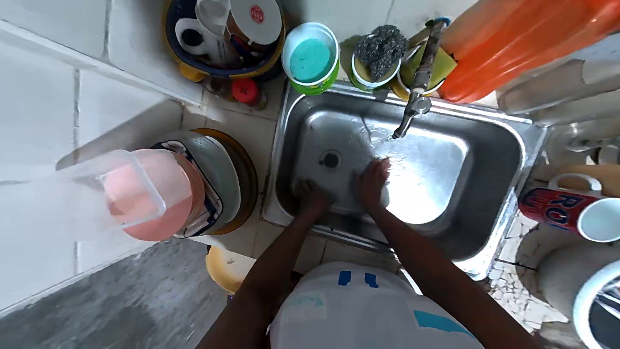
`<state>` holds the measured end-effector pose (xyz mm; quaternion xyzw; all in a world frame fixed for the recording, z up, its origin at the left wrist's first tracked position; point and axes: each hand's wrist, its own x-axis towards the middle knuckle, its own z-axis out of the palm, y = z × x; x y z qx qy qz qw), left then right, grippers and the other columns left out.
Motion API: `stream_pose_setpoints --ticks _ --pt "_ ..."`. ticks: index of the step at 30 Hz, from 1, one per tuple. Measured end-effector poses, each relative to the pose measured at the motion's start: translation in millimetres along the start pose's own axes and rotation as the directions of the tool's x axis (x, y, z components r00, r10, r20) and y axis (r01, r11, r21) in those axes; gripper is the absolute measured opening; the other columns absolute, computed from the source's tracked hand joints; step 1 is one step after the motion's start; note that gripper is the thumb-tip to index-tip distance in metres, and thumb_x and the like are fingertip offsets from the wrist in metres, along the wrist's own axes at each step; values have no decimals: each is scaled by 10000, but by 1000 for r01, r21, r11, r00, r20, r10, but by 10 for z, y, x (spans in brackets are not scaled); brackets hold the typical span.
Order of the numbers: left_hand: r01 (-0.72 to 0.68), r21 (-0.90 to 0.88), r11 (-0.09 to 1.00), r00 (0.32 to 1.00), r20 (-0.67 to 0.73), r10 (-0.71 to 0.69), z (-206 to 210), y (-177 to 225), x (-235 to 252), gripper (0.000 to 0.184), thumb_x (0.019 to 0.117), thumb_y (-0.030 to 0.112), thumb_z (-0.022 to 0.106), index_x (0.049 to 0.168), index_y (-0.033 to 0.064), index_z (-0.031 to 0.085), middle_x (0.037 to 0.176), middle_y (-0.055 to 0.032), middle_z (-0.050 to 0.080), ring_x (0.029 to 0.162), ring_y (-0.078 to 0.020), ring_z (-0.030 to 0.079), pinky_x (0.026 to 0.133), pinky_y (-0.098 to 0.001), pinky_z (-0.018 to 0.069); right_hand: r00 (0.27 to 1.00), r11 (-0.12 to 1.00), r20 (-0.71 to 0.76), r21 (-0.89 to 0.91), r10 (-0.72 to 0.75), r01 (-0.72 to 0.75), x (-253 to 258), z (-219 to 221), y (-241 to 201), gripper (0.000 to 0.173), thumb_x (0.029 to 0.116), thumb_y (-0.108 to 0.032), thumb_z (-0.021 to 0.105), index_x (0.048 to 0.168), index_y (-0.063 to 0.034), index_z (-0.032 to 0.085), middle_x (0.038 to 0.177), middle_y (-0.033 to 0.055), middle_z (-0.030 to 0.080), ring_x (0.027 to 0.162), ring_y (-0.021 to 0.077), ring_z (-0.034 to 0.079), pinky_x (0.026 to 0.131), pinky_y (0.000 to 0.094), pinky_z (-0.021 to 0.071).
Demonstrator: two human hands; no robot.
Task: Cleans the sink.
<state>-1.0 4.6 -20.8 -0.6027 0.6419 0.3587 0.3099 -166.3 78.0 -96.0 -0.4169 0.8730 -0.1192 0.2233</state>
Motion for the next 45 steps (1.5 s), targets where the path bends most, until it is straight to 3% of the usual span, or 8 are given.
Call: stream_pose_setpoints --ticks 9,13,19,26,29,35,39,45 --pt "-267 -122 956 942 -244 232 179 159 344 1116 880 284 785 1605 -83 20 1656 -352 -92 1548 -514 -49 1261 -580 108 867 827 306 530 -394 188 -34 -482 -351 706 1054 -164 531 1643 -39 162 1720 196 92 1564 348 247 1229 518 328" --pt "-488 -269 830 873 -146 466 -129 95 186 890 1015 163 624 1656 91 11 1720 -151 111 1530 -328 312 1209 -510 344 856 885 248 234 -454 402 -132 -832 294 687 1024 -311 573 1607 -52 317 1675 215 263 1521 354 348 1213 525 352" --pt "-659 -368 656 716 -573 398 -515 -1 514 484 1048 104 504 1525 43 458 1554 -156 481 1399 -248 507 1150 -413 434 395 640 609 250 -687 727 -339 -889 690 503 1049 -177 497 1552 -169 475 1646 121 378 1552 399 256 1245 580 241" --pt "-597 14 802 736 -390 554 -895 187 946 643 1077 301 474 1629 61 249 1706 -176 160 1588 -332 108 1289 -503 127 305 783 733 616 -608 82 -461 -353 -837 541 1129 -408 280 1569 -131 429 1631 102 402 1522 230 352 1257 464 280" --pt "-527 106 843 777 -342 529 -840 215 1135 671 1091 399 400 1628 35 229 1708 -195 132 1590 -348 74 1284 -552 64 263 737 708 524 -655 427 -352 35 -940 555 1120 -364 278 1609 -110 346 1671 108 331 1568 257 253 1288 469 163" --pt "-584 128 802 756 -274 594 -492 120 1079 656 1112 374 366 1620 -9 207 1703 -207 143 1584 -324 142 1282 -500 168 488 735 622 220 -612 641 84 -155 -490 570 1050 -380 517 1590 -235 404 1650 28 380 1532 275 328 1241 529 291" --pt "-650 -17 760 752 -157 640 -343 66 469 583 1109 306 438 1629 103 267 1705 -112 213 1529 -287 326 1201 -499 365 512 635 493 113 -704 765 190 -406 -47 491 1071 -310 461 1482 -51 537 1607 163 428 1536 355 311 1275 530 197" --pt "-527 196 827 787 -254 561 -208 205 316 485 1022 283 601 1444 53 532 1403 -208 582 1316 -398 535 1128 -613 359 750 852 480 -8 -455 523 -126 -928 605 396 1067 -227 461 1389 -74 632 1473 135 590 1471 334 432 1253 585 217"
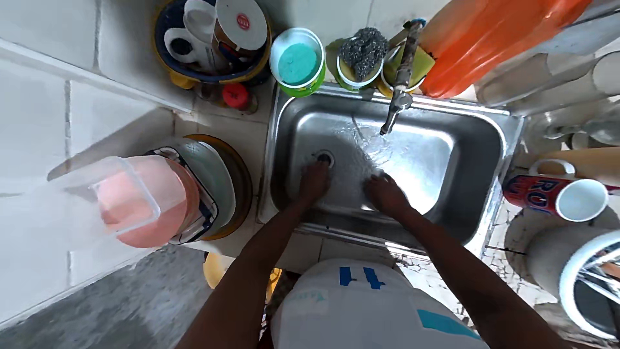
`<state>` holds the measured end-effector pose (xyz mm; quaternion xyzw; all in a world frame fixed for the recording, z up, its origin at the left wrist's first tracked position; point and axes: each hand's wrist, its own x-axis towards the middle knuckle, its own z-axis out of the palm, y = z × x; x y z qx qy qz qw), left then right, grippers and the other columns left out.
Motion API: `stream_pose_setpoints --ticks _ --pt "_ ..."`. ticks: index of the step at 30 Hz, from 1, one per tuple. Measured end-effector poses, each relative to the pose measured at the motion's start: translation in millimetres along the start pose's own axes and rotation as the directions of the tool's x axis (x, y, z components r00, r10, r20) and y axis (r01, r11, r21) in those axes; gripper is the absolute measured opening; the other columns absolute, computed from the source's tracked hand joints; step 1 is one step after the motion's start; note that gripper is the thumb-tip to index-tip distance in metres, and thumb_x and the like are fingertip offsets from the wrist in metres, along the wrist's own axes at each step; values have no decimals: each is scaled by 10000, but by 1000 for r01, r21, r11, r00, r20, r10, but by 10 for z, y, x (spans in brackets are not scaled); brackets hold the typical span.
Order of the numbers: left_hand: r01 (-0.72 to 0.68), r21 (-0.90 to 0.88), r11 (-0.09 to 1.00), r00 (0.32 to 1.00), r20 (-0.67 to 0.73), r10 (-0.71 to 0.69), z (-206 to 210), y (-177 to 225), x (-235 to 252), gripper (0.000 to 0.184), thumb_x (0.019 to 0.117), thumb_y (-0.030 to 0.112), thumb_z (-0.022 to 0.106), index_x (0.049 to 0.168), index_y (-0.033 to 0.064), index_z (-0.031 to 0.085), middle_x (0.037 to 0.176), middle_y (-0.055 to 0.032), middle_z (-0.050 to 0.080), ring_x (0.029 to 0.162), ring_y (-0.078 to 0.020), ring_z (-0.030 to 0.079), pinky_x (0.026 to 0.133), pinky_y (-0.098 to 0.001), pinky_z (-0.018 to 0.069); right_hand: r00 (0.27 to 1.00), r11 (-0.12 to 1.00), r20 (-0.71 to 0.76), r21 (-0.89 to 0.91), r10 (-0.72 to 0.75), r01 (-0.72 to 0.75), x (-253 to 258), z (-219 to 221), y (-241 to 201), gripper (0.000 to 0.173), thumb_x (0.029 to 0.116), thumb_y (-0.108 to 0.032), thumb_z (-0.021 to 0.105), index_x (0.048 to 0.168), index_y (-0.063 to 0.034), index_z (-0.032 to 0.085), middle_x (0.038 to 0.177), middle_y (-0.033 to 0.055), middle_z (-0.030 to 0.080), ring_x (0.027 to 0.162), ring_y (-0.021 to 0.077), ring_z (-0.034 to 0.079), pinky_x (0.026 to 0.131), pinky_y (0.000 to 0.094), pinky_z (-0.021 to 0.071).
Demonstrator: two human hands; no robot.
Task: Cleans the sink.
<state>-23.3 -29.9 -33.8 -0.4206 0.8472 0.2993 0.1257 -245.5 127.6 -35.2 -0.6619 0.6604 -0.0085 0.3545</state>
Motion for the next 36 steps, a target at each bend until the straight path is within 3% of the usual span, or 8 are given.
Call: stream_pose_setpoints --ticks 7,11,16,21,26,29,33,36 --pt "-191 197 962 980 -12 197 285 -106 204 916 931 700 571 1632 179 293 1455 -323 499 1401 -513 426 1218 -707 108 971 967 -180 224 160 -118 -536 18 -108 367 1057 -176 481 1336 -28 668 1337 162 684 1281 353 628 1181 578 365" --pt "-46 164 985 997 -57 56 353 154 307 1054 893 750 574 1634 81 236 1325 -359 578 1298 -546 510 1190 -701 201 973 948 -149 291 175 -126 -564 -42 -280 383 1061 -174 467 1371 -43 649 1335 172 683 1269 365 635 1136 515 444" --pt "294 -296 909 949 -24 -314 43 342 555 1016 940 670 576 1648 99 126 1373 -234 621 1301 -419 573 1151 -649 339 985 951 -4 261 174 -167 -527 -92 -309 419 1084 -208 418 1439 -68 591 1394 171 644 1303 350 610 1134 522 436" --pt "-91 125 988 994 -43 98 287 -89 159 850 957 663 564 1631 218 298 1540 -294 429 1440 -503 381 1199 -711 186 992 965 -34 237 124 -113 -478 -88 -235 406 1078 -198 431 1414 -58 612 1367 183 657 1275 368 627 1103 539 464" --pt "60 50 997 997 -54 -57 253 192 326 1029 914 747 544 1624 64 249 1374 -298 584 1330 -483 514 1172 -693 253 993 974 10 196 115 -114 -401 -142 -176 400 1089 -238 431 1402 -81 625 1347 177 668 1238 371 645 1072 553 483" --pt "221 -220 950 975 24 -221 56 272 468 1027 942 711 538 1650 97 117 1421 -234 585 1366 -404 513 1203 -671 180 962 931 -156 327 225 -165 -303 -375 -188 359 1067 -182 510 1366 -40 647 1361 189 660 1240 374 650 1070 576 490" --pt "-53 51 997 999 -10 53 183 34 213 898 936 655 608 1638 206 273 1494 -306 462 1387 -497 439 1162 -710 251 780 872 -533 489 327 -31 -104 -1013 -269 386 1072 -147 468 1406 11 583 1273 220 687 1051 310 720 923 493 583" --pt "-34 92 995 999 1 34 322 76 197 950 919 706 584 1650 213 231 1520 -358 407 1439 -539 358 1197 -709 178 676 892 -680 446 283 74 23 -1641 -483 456 1100 -210 424 1500 5 467 1357 211 638 1056 257 724 901 412 605"
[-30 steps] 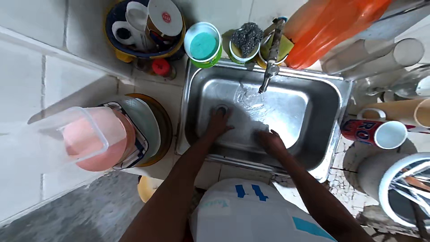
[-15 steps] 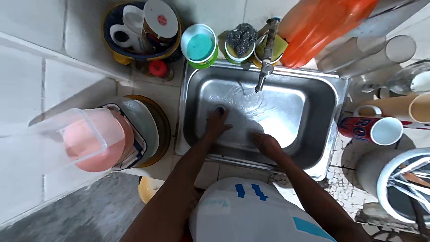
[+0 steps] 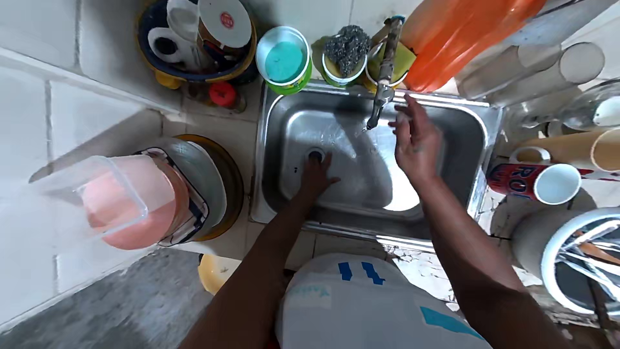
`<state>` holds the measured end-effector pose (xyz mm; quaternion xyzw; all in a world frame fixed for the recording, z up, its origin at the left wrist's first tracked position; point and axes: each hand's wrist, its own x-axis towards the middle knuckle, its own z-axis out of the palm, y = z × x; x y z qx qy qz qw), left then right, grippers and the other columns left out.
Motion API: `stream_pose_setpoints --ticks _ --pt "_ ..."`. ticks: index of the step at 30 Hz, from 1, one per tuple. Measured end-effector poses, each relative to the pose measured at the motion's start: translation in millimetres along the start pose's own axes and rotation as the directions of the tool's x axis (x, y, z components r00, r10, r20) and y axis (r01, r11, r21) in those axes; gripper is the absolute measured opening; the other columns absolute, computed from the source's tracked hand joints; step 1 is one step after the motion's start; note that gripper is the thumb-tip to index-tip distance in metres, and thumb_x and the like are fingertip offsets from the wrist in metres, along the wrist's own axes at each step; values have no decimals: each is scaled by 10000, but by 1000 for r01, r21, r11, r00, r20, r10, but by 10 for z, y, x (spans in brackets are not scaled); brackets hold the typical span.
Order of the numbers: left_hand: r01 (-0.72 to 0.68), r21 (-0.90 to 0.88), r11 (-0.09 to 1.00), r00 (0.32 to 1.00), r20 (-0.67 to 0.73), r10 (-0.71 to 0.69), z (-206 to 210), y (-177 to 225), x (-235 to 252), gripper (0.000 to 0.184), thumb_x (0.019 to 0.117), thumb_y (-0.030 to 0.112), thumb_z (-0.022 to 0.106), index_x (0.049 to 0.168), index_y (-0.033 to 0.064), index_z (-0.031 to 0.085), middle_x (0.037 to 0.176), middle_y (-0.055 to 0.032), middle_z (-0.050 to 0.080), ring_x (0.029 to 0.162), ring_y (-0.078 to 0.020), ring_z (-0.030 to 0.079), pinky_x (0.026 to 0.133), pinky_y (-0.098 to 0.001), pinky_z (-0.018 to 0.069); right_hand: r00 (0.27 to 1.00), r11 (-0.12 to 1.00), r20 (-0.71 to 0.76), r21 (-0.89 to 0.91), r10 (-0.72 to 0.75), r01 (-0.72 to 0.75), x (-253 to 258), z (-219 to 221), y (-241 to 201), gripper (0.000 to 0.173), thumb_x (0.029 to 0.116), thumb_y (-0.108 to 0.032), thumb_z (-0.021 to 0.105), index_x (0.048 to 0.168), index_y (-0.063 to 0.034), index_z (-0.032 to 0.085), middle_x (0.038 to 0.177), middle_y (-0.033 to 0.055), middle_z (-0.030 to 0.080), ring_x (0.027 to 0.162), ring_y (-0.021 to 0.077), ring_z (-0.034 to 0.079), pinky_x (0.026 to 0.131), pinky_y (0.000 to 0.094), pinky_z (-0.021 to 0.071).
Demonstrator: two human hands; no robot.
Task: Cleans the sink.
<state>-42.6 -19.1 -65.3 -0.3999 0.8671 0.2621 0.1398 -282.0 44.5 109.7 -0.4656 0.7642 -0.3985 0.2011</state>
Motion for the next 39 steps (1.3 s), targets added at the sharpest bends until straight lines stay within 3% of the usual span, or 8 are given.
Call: stream_pose_setpoints --ticks 6,13,20,23,27,32,36,39 --pt "383 -290 877 922 57 -384 -324 231 332 1056 955 750 449 1650 76 27 1363 -253 623 1291 -445 571 1160 -687 273 949 878 301 -425 -92 220 648 -157 -443 476 1062 -395 498 1315 -18 639 1193 237 661 951 407 703 807 594 559" --pt "25 24 999 1000 18 -25 64 -22 -19 964 922 737 544 1656 219 197 1587 -332 332 1500 -508 271 1226 -691 99 856 701 507 -647 102 300 793 -317 -750 423 1057 -384 524 1165 9 635 982 296 685 941 530 680 738 700 503" --pt "410 -474 779 872 -46 -487 -429 265 266 867 995 586 548 1633 111 204 1218 -196 699 1171 -381 649 1069 -621 438 863 666 472 -704 181 246 819 -199 -829 422 1065 -367 492 1086 34 624 986 304 673 969 527 675 737 680 512" --pt "408 -448 796 812 -221 -541 -327 73 -1 693 1009 409 579 1564 46 381 1567 -232 418 1449 -396 405 1173 -595 337 875 668 459 -701 153 250 796 -174 -776 431 1069 -351 476 1134 57 598 996 313 663 951 533 674 729 676 515" --pt "647 -395 652 696 -42 -717 141 29 -180 982 1004 576 513 1626 -31 55 1700 -258 -12 1578 -422 6 1206 -696 104 866 659 476 -703 154 269 784 -177 -784 438 1080 -337 467 1195 72 572 1034 320 658 964 540 671 738 676 516" --pt "513 -449 732 808 -36 -588 261 434 129 999 1015 608 464 1600 -98 68 1673 -328 11 1563 -476 4 1258 -596 78 859 645 493 -704 141 298 779 -170 -764 390 1072 -305 502 1201 52 591 1087 314 652 989 528 668 756 659 523" --pt "491 -422 762 810 -103 -578 191 700 358 1030 948 663 535 1637 18 125 1679 -312 -15 1540 -531 -17 1205 -695 88 915 783 390 -535 -104 318 683 -190 -478 430 1046 -325 575 1292 26 598 1095 272 676 962 464 697 797 622 550" --pt "265 -455 850 898 -204 -389 60 891 324 869 974 467 612 1631 49 225 1675 -320 43 1547 -520 38 1197 -722 101 992 990 41 77 -121 117 416 -24 177 479 1062 -227 525 1467 27 487 1118 157 693 893 205 694 821 386 598"
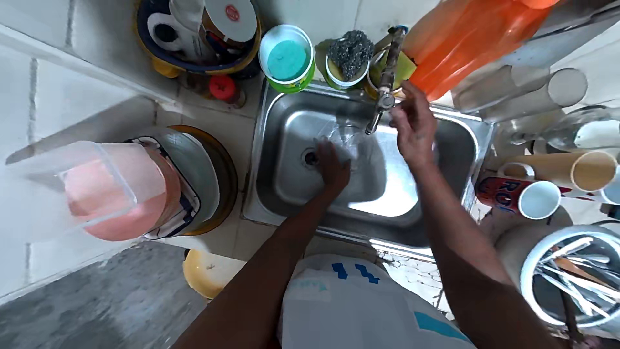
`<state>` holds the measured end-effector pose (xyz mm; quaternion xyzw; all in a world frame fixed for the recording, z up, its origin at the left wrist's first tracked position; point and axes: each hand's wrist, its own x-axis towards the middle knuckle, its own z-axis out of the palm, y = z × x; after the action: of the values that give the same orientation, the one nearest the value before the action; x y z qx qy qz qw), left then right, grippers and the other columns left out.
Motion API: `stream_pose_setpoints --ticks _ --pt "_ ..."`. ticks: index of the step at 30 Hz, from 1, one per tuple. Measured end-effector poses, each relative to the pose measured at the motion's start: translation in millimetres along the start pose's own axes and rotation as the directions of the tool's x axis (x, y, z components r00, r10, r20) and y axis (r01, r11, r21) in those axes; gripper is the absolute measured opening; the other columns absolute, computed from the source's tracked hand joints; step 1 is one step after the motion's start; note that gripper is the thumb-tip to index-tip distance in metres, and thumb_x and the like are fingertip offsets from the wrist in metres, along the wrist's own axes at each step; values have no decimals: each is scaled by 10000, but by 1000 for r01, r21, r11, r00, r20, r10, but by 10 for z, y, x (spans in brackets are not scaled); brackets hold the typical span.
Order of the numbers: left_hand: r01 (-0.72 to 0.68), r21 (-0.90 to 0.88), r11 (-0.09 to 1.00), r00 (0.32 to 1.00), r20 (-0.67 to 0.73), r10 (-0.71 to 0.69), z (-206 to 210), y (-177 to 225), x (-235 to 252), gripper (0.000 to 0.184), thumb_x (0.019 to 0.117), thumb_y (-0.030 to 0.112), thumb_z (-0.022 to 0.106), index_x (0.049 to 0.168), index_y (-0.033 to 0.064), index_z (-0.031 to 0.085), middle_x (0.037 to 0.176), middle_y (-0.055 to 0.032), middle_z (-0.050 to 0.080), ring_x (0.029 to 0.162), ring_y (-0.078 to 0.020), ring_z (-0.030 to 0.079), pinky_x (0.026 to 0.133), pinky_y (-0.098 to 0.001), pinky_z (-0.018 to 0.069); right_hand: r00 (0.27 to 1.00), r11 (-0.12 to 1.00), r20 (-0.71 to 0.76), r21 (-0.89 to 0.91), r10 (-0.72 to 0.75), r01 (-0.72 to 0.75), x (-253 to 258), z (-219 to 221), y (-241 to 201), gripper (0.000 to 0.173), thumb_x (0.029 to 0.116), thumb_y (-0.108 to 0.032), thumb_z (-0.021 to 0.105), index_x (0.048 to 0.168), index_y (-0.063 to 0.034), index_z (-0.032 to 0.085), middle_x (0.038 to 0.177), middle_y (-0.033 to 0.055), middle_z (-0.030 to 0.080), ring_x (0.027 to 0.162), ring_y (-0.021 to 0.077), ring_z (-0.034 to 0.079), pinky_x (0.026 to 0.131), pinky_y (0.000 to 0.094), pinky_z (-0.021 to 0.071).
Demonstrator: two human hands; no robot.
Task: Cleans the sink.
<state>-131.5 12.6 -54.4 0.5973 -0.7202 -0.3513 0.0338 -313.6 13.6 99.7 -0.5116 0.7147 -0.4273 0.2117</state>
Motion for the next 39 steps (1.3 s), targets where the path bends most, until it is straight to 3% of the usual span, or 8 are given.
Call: stream_pose_setpoints --ticks 4,6,9,16,26,30,35,39 --pt "-273 -186 944 947 118 297 31 89 37 489 1023 262 573 1463 50 550 1591 -253 380 1481 -414 362 1205 -549 332 724 512 61 667 687 -542 -308 484 455 436 1128 -304 295 1381 -27 517 1057 74 688 874 157 690 782 350 588" --pt "-266 -151 952 940 177 291 -19 125 -4 426 1015 209 575 1404 36 602 1522 -229 484 1403 -382 479 1141 -539 413 535 203 259 727 804 -656 -298 684 539 286 1101 -226 423 1238 -21 569 961 57 675 810 143 683 756 314 602" --pt "-79 42 996 980 189 70 -148 65 -41 428 1015 265 563 1390 60 599 1426 -206 571 1323 -379 544 1081 -592 441 496 -5 414 772 764 -636 -179 768 532 242 1083 -134 426 1213 29 550 1025 136 692 917 214 714 846 347 610" --pt "48 309 950 976 188 -111 -455 -545 -143 693 994 499 590 1428 -36 520 1509 -273 457 1358 -476 457 1074 -667 382 622 60 429 791 656 -609 -87 903 513 238 1106 -96 310 1108 -15 534 947 80 668 868 161 692 827 308 596" --pt "-116 364 924 984 172 56 -405 -645 69 827 911 693 570 1444 61 552 1513 -221 491 1438 -478 363 1123 -666 317 509 648 678 63 530 -759 -324 1391 13 378 1096 -207 486 1410 -13 569 1409 198 594 1256 273 604 1057 449 494" --pt "-146 272 951 959 273 70 -419 -789 59 946 899 694 616 1574 71 387 1613 -180 393 1554 -475 109 1218 -698 75 527 414 499 326 688 -850 -359 1235 367 381 1111 -199 410 1425 -12 518 1352 173 619 1129 244 670 920 412 575" --pt "-69 264 962 955 297 -13 -559 -565 -84 748 956 474 670 1514 24 454 1537 -269 441 1479 -492 308 1147 -713 280 509 40 341 800 791 -598 -186 1071 545 277 1116 -159 310 1238 0 502 1011 105 661 861 168 691 783 315 600" --pt "-82 304 949 964 264 -2 -367 -640 -160 1002 916 599 665 1606 4 249 1604 -306 322 1503 -512 249 1192 -705 189 603 72 405 788 687 -611 -114 1100 471 198 1103 -160 415 1055 -38 563 866 51 658 773 141 679 736 285 603"
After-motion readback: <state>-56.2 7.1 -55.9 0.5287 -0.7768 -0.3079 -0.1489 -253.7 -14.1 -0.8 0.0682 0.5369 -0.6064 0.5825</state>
